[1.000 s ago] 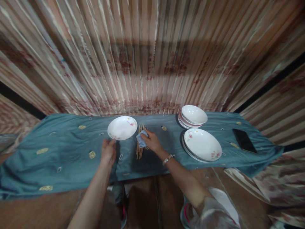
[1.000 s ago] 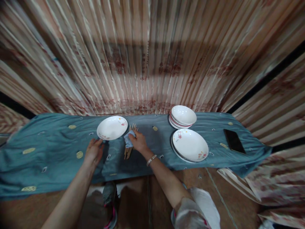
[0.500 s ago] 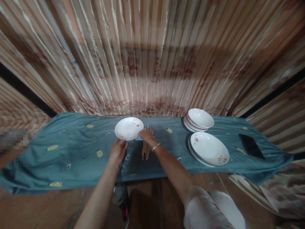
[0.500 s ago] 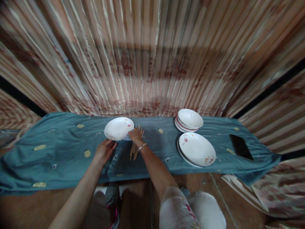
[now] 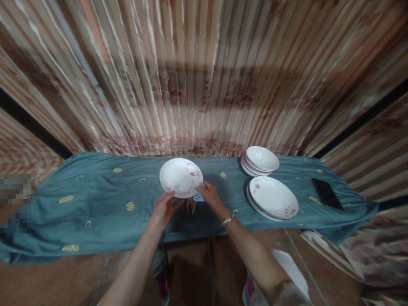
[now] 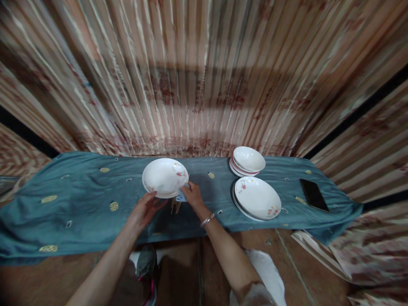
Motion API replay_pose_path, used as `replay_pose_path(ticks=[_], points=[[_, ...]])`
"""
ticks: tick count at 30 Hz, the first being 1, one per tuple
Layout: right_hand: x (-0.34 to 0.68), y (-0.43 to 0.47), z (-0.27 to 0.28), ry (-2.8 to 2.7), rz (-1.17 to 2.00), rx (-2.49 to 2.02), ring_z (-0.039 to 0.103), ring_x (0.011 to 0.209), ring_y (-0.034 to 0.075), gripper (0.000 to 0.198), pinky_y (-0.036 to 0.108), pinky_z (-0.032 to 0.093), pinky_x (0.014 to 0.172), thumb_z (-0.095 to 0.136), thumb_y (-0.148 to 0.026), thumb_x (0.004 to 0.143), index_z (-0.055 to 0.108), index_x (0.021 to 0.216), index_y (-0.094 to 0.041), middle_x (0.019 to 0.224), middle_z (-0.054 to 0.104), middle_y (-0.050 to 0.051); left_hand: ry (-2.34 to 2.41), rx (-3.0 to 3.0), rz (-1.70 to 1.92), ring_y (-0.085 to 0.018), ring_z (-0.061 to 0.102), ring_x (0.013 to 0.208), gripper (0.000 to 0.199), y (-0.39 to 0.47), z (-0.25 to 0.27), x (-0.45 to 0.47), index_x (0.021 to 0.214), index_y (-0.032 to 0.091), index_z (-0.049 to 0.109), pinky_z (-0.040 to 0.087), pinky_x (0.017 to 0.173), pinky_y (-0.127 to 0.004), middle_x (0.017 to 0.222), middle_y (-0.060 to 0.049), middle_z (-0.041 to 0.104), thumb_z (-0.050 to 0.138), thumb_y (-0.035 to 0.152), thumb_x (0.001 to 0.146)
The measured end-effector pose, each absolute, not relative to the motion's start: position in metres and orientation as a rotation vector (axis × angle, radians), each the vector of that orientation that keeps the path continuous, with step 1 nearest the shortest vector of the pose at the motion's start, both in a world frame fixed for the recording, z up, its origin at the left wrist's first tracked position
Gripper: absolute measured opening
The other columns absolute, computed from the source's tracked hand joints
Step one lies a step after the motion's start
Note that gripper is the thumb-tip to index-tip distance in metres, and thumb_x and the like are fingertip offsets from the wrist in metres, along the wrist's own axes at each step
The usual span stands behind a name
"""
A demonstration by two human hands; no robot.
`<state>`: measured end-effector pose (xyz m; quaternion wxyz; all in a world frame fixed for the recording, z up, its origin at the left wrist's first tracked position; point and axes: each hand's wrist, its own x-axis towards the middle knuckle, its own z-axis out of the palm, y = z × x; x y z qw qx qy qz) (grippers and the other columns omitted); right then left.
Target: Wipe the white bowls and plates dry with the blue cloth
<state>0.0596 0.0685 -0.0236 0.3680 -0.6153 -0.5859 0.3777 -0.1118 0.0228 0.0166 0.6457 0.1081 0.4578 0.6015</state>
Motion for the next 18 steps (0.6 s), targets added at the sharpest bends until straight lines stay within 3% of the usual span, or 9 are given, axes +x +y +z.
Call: replay_pose_path(ticks=[2, 5, 8, 10, 14, 16, 18], points=[[0.082, 0.053, -0.025, -1.490, 0.983, -1.536, 0.050, 0.060, 0.011, 0.027, 0.021, 0.039, 0.056, 0.053, -0.039, 0.083, 0.065, 0.076, -0.015, 0.064, 0.056, -0.004, 0.990, 0.363, 1.334, -0.021, 0.070, 0.089, 0.023, 0.015, 0.014, -0.103, 0.087, 0.017, 0.069, 0.058, 0.081, -0.037, 0.098, -0.005, 0.074, 0.074, 0.009, 0.066], [0.122, 0.032, -0.022, -1.560, 1.095, -1.407, 0.053, 0.062, 0.013, 0.037, 0.022, 0.039, 0.056, 0.055, -0.051, 0.083, 0.065, 0.075, -0.017, 0.063, 0.058, -0.003, 1.001, 0.442, 1.296, -0.023, 0.069, 0.088, 0.029, 0.007, 0.008, -0.092, 0.091, 0.017, 0.071, 0.059, 0.078, -0.040, 0.098, -0.006, 0.074, 0.078, 0.015, 0.063], [0.160, 0.013, -0.010, -1.628, 0.903, -1.538, 0.053, 0.058, 0.014, 0.044, 0.023, 0.037, 0.053, 0.051, -0.057, 0.086, 0.063, 0.071, -0.018, 0.059, 0.057, -0.001, 1.032, 0.529, 1.229, -0.022, 0.068, 0.083, 0.035, 0.002, 0.004, -0.082, 0.093, 0.016, 0.071, 0.059, 0.075, -0.038, 0.093, -0.005, 0.074, 0.081, 0.020, 0.059], [0.176, 0.003, 0.003, -1.629, 0.696, -1.607, 0.057, 0.059, 0.016, 0.044, 0.025, 0.040, 0.056, 0.049, -0.056, 0.090, 0.067, 0.083, -0.017, 0.064, 0.061, 0.001, 1.048, 0.572, 1.197, -0.021, 0.068, 0.083, 0.039, 0.000, 0.004, -0.076, 0.092, 0.015, 0.072, 0.060, 0.072, -0.036, 0.095, -0.006, 0.074, 0.083, 0.022, 0.055], [0.176, -0.004, 0.022, -1.763, 0.539, -1.570, 0.070, 0.081, 0.022, 0.049, 0.032, 0.052, 0.074, 0.048, -0.053, 0.094, 0.061, 0.125, -0.017, 0.095, 0.073, 0.009, 1.062, 0.602, 1.128, -0.023, 0.069, 0.083, 0.042, -0.005, 0.005, -0.063, 0.087, 0.013, 0.073, 0.061, 0.065, -0.033, 0.099, -0.010, 0.075, 0.086, 0.028, 0.050], [0.167, -0.002, 0.022, -1.946, 0.496, -1.428, 0.066, 0.112, 0.026, 0.053, 0.038, 0.051, 0.095, 0.051, -0.050, 0.095, 0.053, 0.137, -0.017, 0.126, 0.066, 0.014, 1.064, 0.605, 1.096, -0.026, 0.070, 0.086, 0.044, -0.006, 0.005, -0.057, 0.087, 0.013, 0.073, 0.061, 0.063, -0.034, 0.102, -0.010, 0.075, 0.087, 0.029, 0.049], [0.162, 0.001, 0.015, -2.059, 0.424, -1.420, 0.057, 0.128, 0.031, 0.067, 0.044, 0.049, 0.102, 0.058, -0.052, 0.091, 0.041, 0.147, -0.018, 0.145, 0.052, 0.018, 1.064, 0.604, 1.068, -0.029, 0.071, 0.088, 0.046, -0.006, 0.004, -0.053, 0.089, 0.014, 0.073, 0.061, 0.062, -0.035, 0.103, -0.011, 0.075, 0.087, 0.030, 0.049]])
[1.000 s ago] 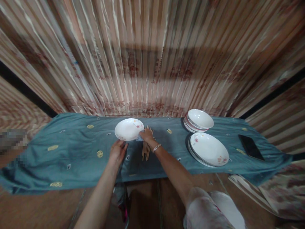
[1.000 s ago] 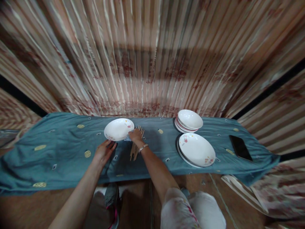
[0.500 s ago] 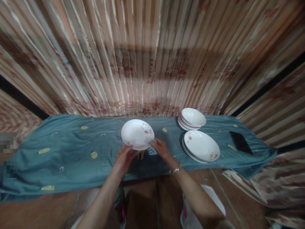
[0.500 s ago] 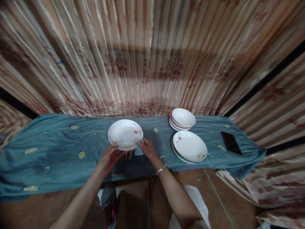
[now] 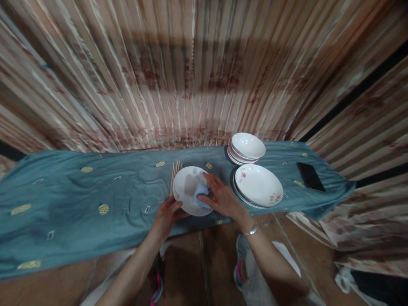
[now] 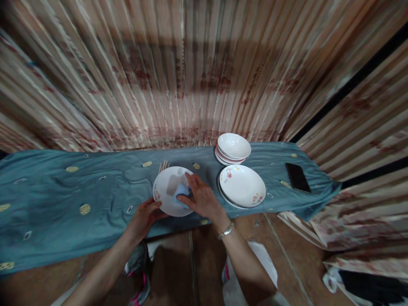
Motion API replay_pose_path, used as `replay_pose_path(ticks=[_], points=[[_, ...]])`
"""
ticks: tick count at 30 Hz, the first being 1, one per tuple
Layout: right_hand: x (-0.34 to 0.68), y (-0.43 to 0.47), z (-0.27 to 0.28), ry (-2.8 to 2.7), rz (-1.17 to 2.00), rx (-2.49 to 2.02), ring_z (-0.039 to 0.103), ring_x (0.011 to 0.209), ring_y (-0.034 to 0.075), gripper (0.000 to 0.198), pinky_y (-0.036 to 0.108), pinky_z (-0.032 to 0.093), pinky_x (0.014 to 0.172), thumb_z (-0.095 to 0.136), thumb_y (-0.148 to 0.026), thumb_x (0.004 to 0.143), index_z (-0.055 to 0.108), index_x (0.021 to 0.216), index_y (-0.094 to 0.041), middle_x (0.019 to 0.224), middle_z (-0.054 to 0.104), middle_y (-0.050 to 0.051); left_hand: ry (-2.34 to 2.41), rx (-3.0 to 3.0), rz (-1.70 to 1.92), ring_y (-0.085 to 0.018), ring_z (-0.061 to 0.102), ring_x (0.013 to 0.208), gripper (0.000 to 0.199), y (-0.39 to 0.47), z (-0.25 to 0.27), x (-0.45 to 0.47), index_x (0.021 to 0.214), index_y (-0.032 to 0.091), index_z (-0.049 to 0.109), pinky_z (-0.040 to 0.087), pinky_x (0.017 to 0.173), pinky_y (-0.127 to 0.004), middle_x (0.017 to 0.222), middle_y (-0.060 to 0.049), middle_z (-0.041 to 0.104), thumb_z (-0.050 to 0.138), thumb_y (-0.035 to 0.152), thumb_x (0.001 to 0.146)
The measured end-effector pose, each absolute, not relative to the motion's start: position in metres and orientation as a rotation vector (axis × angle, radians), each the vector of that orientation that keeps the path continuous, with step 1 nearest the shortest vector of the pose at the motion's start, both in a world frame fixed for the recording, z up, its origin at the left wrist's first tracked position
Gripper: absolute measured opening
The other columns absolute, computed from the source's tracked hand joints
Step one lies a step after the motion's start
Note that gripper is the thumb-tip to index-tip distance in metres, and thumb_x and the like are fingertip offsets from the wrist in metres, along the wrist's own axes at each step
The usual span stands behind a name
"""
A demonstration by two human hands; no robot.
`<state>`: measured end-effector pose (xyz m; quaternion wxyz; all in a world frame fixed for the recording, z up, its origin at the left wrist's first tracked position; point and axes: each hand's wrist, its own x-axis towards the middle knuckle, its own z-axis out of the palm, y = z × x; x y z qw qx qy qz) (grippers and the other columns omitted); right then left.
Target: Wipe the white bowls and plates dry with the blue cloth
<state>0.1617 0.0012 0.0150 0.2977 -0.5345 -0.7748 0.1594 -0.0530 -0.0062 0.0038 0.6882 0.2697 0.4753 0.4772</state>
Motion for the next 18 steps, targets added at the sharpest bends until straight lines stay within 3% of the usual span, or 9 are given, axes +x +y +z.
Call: replay_pose_path(ticks=[3, 7, 10, 13, 15, 18], points=[[0.163, 0.001, 0.002, -2.039, 0.299, -1.502, 0.051, 0.134, 0.034, 0.072, 0.050, 0.047, 0.106, 0.062, -0.051, 0.089, 0.040, 0.148, -0.015, 0.150, 0.043, 0.022, 1.071, 0.610, 1.041, -0.030, 0.071, 0.088, 0.045, -0.006, 0.001, -0.051, 0.090, 0.013, 0.074, 0.061, 0.063, -0.037, 0.099, -0.011, 0.075, 0.086, 0.031, 0.051], [0.168, -0.007, -0.012, -1.976, 0.244, -1.426, 0.060, 0.122, 0.026, 0.040, 0.046, 0.050, 0.104, 0.047, -0.031, 0.099, 0.055, 0.137, -0.020, 0.130, 0.063, 0.015, 1.089, 0.626, 1.034, -0.030, 0.071, 0.085, 0.047, -0.005, -0.004, -0.051, 0.094, 0.013, 0.074, 0.061, 0.062, -0.037, 0.099, -0.011, 0.075, 0.085, 0.030, 0.051], [0.162, -0.012, -0.020, -2.079, 0.267, -1.379, 0.061, 0.120, 0.024, 0.039, 0.044, 0.051, 0.104, 0.042, -0.023, 0.100, 0.056, 0.136, -0.021, 0.129, 0.064, 0.013, 1.103, 0.641, 1.035, -0.029, 0.071, 0.081, 0.053, -0.006, -0.007, -0.050, 0.097, 0.012, 0.073, 0.061, 0.059, -0.037, 0.099, -0.012, 0.075, 0.087, 0.032, 0.051], [0.153, -0.011, -0.027, -2.200, 0.272, -1.423, 0.060, 0.120, 0.026, 0.040, 0.045, 0.051, 0.103, 0.043, -0.018, 0.098, 0.056, 0.136, -0.016, 0.134, 0.060, 0.016, 1.106, 0.640, 1.066, -0.027, 0.071, 0.080, 0.072, -0.007, -0.008, -0.048, 0.120, 0.015, 0.067, 0.061, 0.058, -0.034, 0.104, -0.011, 0.075, 0.087, 0.028, 0.052], [0.151, -0.008, -0.029, -2.235, 0.271, -1.464, 0.060, 0.119, 0.027, 0.040, 0.045, 0.051, 0.102, 0.044, -0.016, 0.097, 0.057, 0.134, -0.014, 0.132, 0.061, 0.018, 1.110, 0.623, 1.101, -0.025, 0.071, 0.083, 0.091, -0.008, -0.008, -0.047, 0.139, 0.022, 0.054, 0.061, 0.058, -0.032, 0.112, -0.009, 0.073, 0.086, 0.024, 0.054], [0.151, 0.000, -0.031, -2.229, 0.255, -1.529, 0.060, 0.119, 0.027, 0.041, 0.046, 0.050, 0.103, 0.045, -0.014, 0.096, 0.057, 0.135, -0.013, 0.129, 0.062, 0.019, 1.104, 0.621, 1.098, -0.024, 0.071, 0.086, 0.103, -0.008, -0.008, -0.048, 0.151, 0.029, 0.039, 0.061, 0.060, -0.030, 0.116, -0.007, 0.073, 0.085, 0.021, 0.058]])
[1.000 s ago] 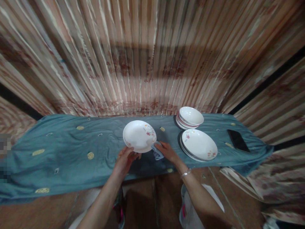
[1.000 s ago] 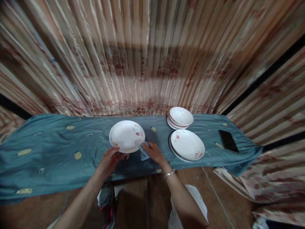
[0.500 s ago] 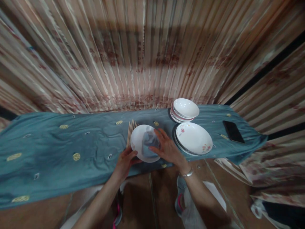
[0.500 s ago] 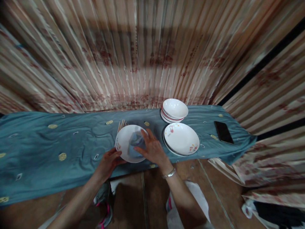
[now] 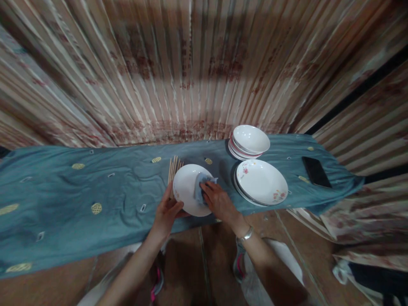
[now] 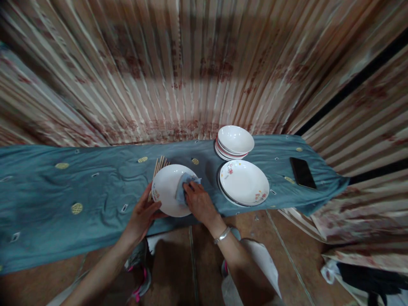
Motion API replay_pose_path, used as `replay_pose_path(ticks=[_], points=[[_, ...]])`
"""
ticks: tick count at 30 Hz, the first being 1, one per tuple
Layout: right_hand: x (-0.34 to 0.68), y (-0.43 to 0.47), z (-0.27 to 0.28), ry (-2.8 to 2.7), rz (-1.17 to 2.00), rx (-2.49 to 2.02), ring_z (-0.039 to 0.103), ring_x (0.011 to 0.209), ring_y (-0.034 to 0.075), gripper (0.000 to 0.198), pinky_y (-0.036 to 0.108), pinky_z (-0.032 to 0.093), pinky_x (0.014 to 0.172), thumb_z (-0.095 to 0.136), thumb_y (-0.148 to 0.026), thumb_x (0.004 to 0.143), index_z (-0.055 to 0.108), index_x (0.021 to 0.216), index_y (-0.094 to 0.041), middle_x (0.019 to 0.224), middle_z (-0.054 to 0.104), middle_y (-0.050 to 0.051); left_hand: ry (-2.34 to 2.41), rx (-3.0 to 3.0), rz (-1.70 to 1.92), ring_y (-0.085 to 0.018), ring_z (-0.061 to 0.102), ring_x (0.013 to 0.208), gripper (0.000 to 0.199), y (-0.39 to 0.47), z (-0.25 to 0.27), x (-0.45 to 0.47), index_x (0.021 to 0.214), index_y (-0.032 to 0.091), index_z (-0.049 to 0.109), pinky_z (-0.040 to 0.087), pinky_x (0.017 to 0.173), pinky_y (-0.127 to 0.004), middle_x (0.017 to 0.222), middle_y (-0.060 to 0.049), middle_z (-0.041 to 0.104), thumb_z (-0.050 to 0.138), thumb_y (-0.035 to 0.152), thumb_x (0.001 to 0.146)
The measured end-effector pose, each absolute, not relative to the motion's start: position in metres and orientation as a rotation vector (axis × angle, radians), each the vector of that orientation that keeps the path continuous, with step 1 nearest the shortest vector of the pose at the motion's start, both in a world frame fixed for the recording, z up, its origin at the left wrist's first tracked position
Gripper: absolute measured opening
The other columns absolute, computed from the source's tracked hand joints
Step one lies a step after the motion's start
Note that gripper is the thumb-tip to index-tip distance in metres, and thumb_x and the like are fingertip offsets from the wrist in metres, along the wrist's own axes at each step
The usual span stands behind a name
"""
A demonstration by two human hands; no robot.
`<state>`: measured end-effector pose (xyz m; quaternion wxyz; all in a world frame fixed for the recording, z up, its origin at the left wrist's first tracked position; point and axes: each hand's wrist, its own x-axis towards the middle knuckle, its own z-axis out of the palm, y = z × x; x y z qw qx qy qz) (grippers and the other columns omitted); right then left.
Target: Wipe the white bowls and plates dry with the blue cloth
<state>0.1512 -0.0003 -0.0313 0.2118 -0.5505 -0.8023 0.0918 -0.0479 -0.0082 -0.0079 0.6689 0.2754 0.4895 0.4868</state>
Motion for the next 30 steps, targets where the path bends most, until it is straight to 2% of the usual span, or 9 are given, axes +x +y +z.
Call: replay_pose_path(ticks=[6, 12, 17, 22, 25, 30], points=[[0.148, 0.020, -0.032, -2.161, 0.241, -1.648, 0.058, 0.119, 0.028, 0.042, 0.047, 0.047, 0.104, 0.043, -0.011, 0.094, 0.057, 0.133, -0.009, 0.130, 0.060, 0.021, 1.086, 0.647, 1.056, -0.026, 0.072, 0.087, 0.108, -0.007, -0.007, -0.048, 0.152, 0.030, 0.037, 0.060, 0.062, -0.030, 0.113, -0.008, 0.075, 0.087, 0.022, 0.056], [0.137, 0.036, -0.027, -2.085, 0.270, -1.636, 0.056, 0.121, 0.028, 0.043, 0.047, 0.045, 0.107, 0.040, -0.012, 0.094, 0.056, 0.134, -0.008, 0.132, 0.057, 0.022, 1.090, 0.648, 1.066, -0.024, 0.072, 0.076, 0.112, -0.006, -0.001, -0.045, 0.152, 0.028, 0.038, 0.059, 0.055, -0.028, 0.100, -0.007, 0.077, 0.087, 0.021, 0.052], [0.129, 0.043, -0.030, -1.996, 0.319, -1.586, 0.051, 0.128, 0.028, 0.046, 0.047, 0.042, 0.110, 0.039, -0.013, 0.094, 0.053, 0.138, -0.009, 0.135, 0.055, 0.020, 1.081, 0.665, 1.055, -0.023, 0.072, 0.078, 0.109, -0.007, 0.001, -0.045, 0.151, 0.029, 0.039, 0.061, 0.063, -0.032, 0.098, -0.005, 0.077, 0.088, 0.022, 0.053], [0.120, 0.044, -0.034, -1.916, 0.381, -1.498, 0.044, 0.137, 0.028, 0.050, 0.048, 0.038, 0.115, 0.040, -0.022, 0.096, 0.047, 0.144, -0.009, 0.147, 0.046, 0.020, 1.072, 0.686, 1.045, -0.023, 0.072, 0.077, 0.108, -0.007, 0.001, -0.045, 0.151, 0.027, 0.039, 0.062, 0.065, -0.034, 0.094, -0.004, 0.076, 0.087, 0.022, 0.055], [0.113, 0.042, -0.032, -1.878, 0.467, -1.433, 0.039, 0.143, 0.027, 0.051, 0.046, 0.035, 0.118, 0.039, -0.026, 0.098, 0.043, 0.147, -0.012, 0.154, 0.040, 0.018, 1.066, 0.707, 1.047, -0.022, 0.071, 0.075, 0.105, -0.008, 0.002, -0.045, 0.151, 0.026, 0.040, 0.061, 0.064, -0.032, 0.092, -0.004, 0.076, 0.086, 0.024, 0.056], [0.107, 0.038, -0.029, -1.823, 0.675, -1.224, 0.037, 0.145, 0.021, 0.050, 0.041, 0.029, 0.122, 0.041, -0.027, 0.099, 0.043, 0.149, -0.020, 0.158, 0.038, 0.010, 1.048, 0.732, 1.063, -0.019, 0.070, 0.077, 0.101, -0.010, 0.005, -0.044, 0.149, 0.028, 0.041, 0.062, 0.065, -0.031, 0.102, -0.005, 0.075, 0.086, 0.029, 0.059]])
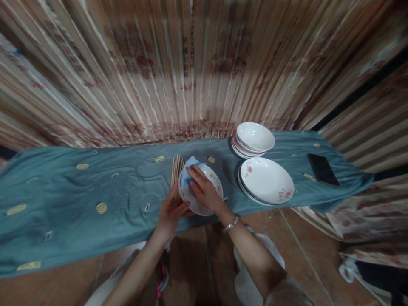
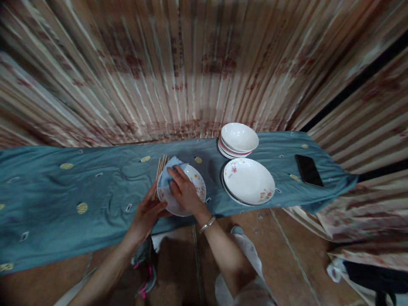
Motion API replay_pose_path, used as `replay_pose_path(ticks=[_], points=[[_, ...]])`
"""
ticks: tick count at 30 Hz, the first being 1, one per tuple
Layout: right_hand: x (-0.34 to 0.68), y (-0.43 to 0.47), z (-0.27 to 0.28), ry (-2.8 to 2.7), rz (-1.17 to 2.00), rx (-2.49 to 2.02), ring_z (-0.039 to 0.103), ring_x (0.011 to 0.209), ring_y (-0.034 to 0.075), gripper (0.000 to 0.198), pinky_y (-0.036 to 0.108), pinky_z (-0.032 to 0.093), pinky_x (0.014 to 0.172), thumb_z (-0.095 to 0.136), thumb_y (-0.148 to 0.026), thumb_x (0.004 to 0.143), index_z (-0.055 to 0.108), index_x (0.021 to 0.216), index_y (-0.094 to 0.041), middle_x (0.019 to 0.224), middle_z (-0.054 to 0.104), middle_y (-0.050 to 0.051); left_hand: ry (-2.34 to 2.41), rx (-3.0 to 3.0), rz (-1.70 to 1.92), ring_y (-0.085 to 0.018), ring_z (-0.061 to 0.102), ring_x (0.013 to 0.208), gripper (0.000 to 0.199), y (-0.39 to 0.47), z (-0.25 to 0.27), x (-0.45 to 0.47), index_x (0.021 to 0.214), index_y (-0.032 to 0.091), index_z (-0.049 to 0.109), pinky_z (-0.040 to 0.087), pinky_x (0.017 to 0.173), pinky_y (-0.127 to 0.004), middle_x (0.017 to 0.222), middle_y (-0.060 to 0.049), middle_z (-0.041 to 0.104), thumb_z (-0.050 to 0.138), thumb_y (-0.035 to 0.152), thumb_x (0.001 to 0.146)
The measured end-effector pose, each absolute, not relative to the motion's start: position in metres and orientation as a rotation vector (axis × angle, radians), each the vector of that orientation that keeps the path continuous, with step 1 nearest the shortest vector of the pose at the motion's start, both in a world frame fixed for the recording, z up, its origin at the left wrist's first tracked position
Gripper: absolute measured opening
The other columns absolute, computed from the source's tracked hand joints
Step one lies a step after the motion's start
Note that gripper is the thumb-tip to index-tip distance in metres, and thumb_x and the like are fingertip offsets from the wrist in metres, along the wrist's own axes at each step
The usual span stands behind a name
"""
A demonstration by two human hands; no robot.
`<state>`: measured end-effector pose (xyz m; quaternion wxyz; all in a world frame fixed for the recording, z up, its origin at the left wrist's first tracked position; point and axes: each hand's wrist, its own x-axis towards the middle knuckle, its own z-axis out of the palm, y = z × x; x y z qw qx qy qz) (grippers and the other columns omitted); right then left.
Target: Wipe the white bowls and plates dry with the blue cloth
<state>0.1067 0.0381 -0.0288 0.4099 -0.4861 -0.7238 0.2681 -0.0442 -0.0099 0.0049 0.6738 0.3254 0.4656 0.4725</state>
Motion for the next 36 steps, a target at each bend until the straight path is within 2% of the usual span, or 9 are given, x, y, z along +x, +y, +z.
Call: replay_pose_path(ticks=[4, 8, 13, 19, 23, 29, 33, 36], points=[[0.105, 0.034, -0.028, -1.780, 0.827, -1.073, 0.038, 0.145, 0.019, 0.046, 0.039, 0.029, 0.122, 0.043, -0.030, 0.100, 0.049, 0.146, -0.025, 0.156, 0.043, 0.005, 1.028, 0.748, 1.060, -0.017, 0.069, 0.074, 0.099, -0.010, 0.005, -0.046, 0.150, 0.030, 0.040, 0.062, 0.066, -0.031, 0.097, -0.003, 0.075, 0.085, 0.028, 0.062], [0.105, 0.027, -0.027, -1.747, 0.953, -0.980, 0.041, 0.143, 0.018, 0.043, 0.037, 0.030, 0.121, 0.043, -0.032, 0.100, 0.055, 0.141, -0.026, 0.152, 0.048, 0.005, 1.019, 0.731, 1.053, -0.021, 0.070, 0.080, 0.094, -0.010, 0.002, -0.046, 0.149, 0.030, 0.043, 0.061, 0.064, -0.029, 0.099, -0.003, 0.075, 0.084, 0.026, 0.064], [0.107, 0.020, -0.026, -1.671, 1.097, -0.821, 0.050, 0.136, 0.017, 0.038, 0.035, 0.034, 0.118, 0.046, -0.025, 0.097, 0.064, 0.130, -0.027, 0.145, 0.057, 0.005, 1.032, 0.682, 1.058, -0.025, 0.070, 0.091, 0.093, -0.009, 0.002, -0.047, 0.146, 0.030, 0.046, 0.060, 0.061, -0.027, 0.105, -0.004, 0.075, 0.085, 0.024, 0.062], [0.115, 0.013, -0.024, -1.644, 1.260, -0.742, 0.060, 0.125, 0.017, 0.033, 0.034, 0.041, 0.111, 0.049, -0.019, 0.093, 0.072, 0.115, -0.026, 0.132, 0.067, 0.003, 1.001, 0.701, 1.046, -0.022, 0.070, 0.087, 0.103, -0.010, 0.002, -0.049, 0.150, 0.028, 0.040, 0.062, 0.065, -0.030, 0.108, -0.006, 0.074, 0.088, 0.023, 0.059], [0.121, 0.006, -0.025, -1.631, 1.316, -0.749, 0.065, 0.115, 0.016, 0.032, 0.031, 0.047, 0.103, 0.048, -0.015, 0.090, 0.075, 0.106, -0.024, 0.122, 0.071, 0.003, 1.002, 0.708, 1.058, -0.021, 0.070, 0.082, 0.105, -0.013, 0.001, -0.050, 0.152, 0.027, 0.036, 0.062, 0.067, -0.032, 0.103, -0.005, 0.075, 0.088, 0.021, 0.060], [0.131, -0.002, -0.020, -1.685, 1.350, -0.819, 0.067, 0.110, 0.017, 0.032, 0.030, 0.049, 0.097, 0.047, -0.010, 0.085, 0.075, 0.097, -0.020, 0.115, 0.073, 0.004, 1.001, 0.729, 1.035, -0.019, 0.070, 0.079, 0.091, -0.010, 0.004, -0.052, 0.148, 0.026, 0.044, 0.062, 0.062, -0.029, 0.101, -0.006, 0.074, 0.085, 0.036, 0.067], [0.140, -0.004, -0.017, -1.753, 1.333, -0.856, 0.069, 0.104, 0.016, 0.032, 0.028, 0.050, 0.092, 0.046, -0.007, 0.083, 0.075, 0.091, -0.019, 0.107, 0.075, 0.004, 1.037, 0.743, 1.038, -0.018, 0.068, 0.071, 0.094, -0.009, 0.006, -0.052, 0.149, 0.026, 0.044, 0.061, 0.060, -0.031, 0.097, -0.004, 0.074, 0.085, 0.036, 0.064], [0.147, -0.006, -0.017, -1.837, 1.290, -0.928, 0.071, 0.094, 0.016, 0.032, 0.027, 0.052, 0.086, 0.046, -0.005, 0.082, 0.075, 0.083, -0.018, 0.099, 0.076, 0.004, 1.056, 0.757, 1.027, -0.020, 0.069, 0.076, 0.098, -0.009, 0.007, -0.051, 0.151, 0.026, 0.040, 0.062, 0.063, -0.033, 0.107, -0.007, 0.074, 0.084, 0.034, 0.064]])
